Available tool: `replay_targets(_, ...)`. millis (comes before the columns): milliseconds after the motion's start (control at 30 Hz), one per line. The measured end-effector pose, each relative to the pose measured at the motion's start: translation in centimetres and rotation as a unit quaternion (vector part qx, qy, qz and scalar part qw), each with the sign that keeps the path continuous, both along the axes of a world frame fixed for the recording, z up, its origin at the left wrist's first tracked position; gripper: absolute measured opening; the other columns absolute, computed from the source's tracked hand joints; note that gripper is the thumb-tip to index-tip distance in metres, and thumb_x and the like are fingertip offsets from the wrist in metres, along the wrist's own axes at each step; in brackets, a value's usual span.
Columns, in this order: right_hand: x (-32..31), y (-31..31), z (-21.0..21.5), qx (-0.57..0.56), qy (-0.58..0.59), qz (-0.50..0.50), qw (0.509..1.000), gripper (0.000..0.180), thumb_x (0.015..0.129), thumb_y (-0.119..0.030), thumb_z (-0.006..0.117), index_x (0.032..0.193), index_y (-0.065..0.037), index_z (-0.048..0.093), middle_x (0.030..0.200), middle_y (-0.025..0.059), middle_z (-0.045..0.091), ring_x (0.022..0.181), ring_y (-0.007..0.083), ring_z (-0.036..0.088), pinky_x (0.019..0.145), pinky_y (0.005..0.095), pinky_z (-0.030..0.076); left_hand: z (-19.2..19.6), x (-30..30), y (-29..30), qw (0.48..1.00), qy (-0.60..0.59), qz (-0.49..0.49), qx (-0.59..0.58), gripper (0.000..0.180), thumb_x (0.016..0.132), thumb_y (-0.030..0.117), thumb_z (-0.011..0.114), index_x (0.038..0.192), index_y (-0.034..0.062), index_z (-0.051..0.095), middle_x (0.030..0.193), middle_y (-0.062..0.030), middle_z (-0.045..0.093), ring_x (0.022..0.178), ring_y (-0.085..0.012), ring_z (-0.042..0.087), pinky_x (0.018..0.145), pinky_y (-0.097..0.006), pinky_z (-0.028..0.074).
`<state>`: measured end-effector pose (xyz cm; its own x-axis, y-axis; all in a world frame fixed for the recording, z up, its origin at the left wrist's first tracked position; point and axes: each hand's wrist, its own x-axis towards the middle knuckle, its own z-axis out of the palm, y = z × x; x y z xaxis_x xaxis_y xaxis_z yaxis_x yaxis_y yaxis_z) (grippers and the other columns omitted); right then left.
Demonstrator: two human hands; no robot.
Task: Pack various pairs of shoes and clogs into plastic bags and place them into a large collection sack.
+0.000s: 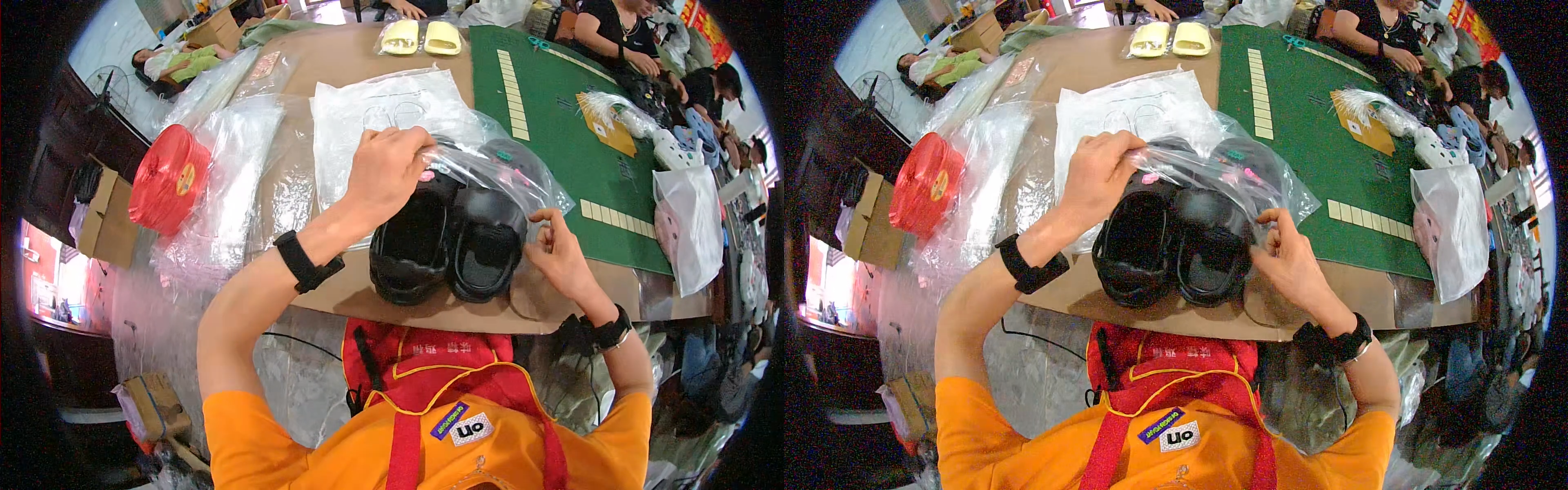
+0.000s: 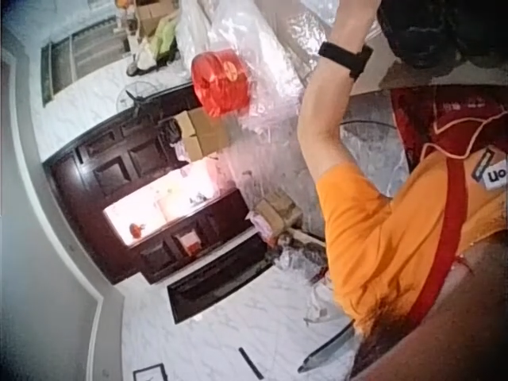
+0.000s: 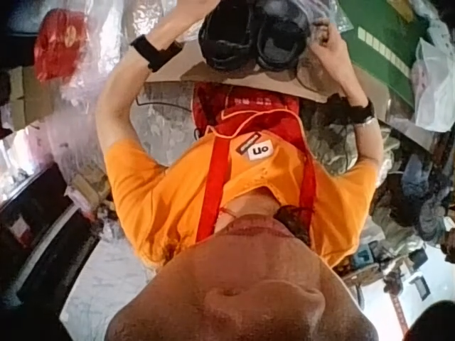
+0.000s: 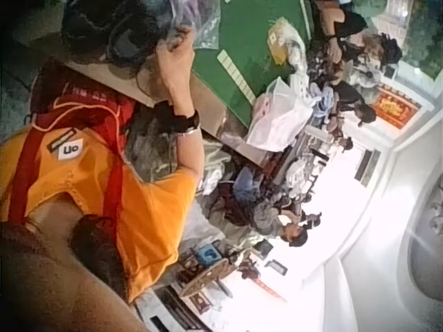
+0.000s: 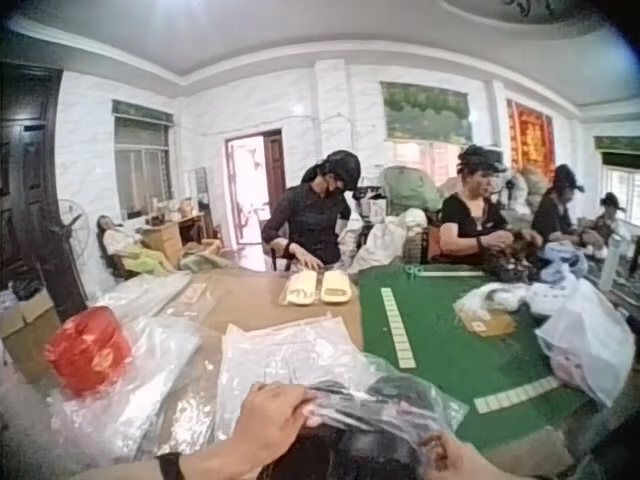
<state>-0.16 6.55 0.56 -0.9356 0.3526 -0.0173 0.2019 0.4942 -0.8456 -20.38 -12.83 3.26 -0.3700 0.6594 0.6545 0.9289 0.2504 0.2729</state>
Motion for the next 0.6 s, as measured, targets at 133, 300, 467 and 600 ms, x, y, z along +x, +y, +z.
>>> replay_targets(133, 0.3, -0.4, -0.9, 0.092, 0.127, -0.052, 0.986, 0.016, 0.084, -0.01, 0.054, 0.096, -0.002, 0.047, 0.063, 0.005, 0.046, 0.056, 0.0106, 0.04, 0.053, 0.0257, 0.038, 1.0, 0.7, -1.1, 0.995, 0.062, -0.06, 0.041, 0.007, 0.074, 0.007, 0.062, 0.079, 0.0044, 0.058, 0.074, -0.0076, 0.058, 0.073, -0.0241, 0.054, 0.069, -0.034, 0.036)
replay_targets(300, 0.2, -1.1, -1.6, 0.085, 0.202, -0.079, 0.972, 0.013, 0.087, -0.011, 0.053, 0.093, -0.002, 0.048, 0.064, 0.0061, 0.048, 0.057, 0.0108, 0.042, 0.053, 0.0261, 0.038, 1.4, 1.6, -2.8, 0.998, 0.046, -0.051, -0.007, 0.006, 0.074, 0.006, 0.061, 0.079, 0.0044, 0.058, 0.074, -0.0067, 0.058, 0.073, -0.0235, 0.054, 0.071, -0.033, 0.036)
replay_targets(467, -2.0, -1.3, -0.6, 0.095, 0.188, -0.075, 0.975, 0.017, 0.088, -0.014, 0.053, 0.08, 0.0, 0.051, 0.062, 0.0083, 0.048, 0.057, 0.011, 0.043, 0.051, 0.0269, 0.038, 1.9, 1.9, -1.9, 0.999, 0.035, -0.027, 0.01, 0.008, 0.076, 0.01, 0.062, 0.079, 0.0038, 0.058, 0.075, -0.0073, 0.058, 0.073, -0.0239, 0.054, 0.071, -0.033, 0.036)
replay_targets(600, -2.4, -1.1, 0.4, 0.099, 0.186, -0.095, 0.973, 0.023, 0.088, -0.017, 0.054, 0.073, 0.001, 0.052, 0.06, 0.0103, 0.047, 0.054, 0.0145, 0.045, 0.05, 0.0282, 0.038, 2.3, 2.3, -1.3, 0.998, 0.042, -0.033, 0.044, 0.008, 0.075, 0.009, 0.062, 0.08, 0.0042, 0.058, 0.075, -0.0075, 0.056, 0.071, -0.0249, 0.053, 0.07, -0.034, 0.035)
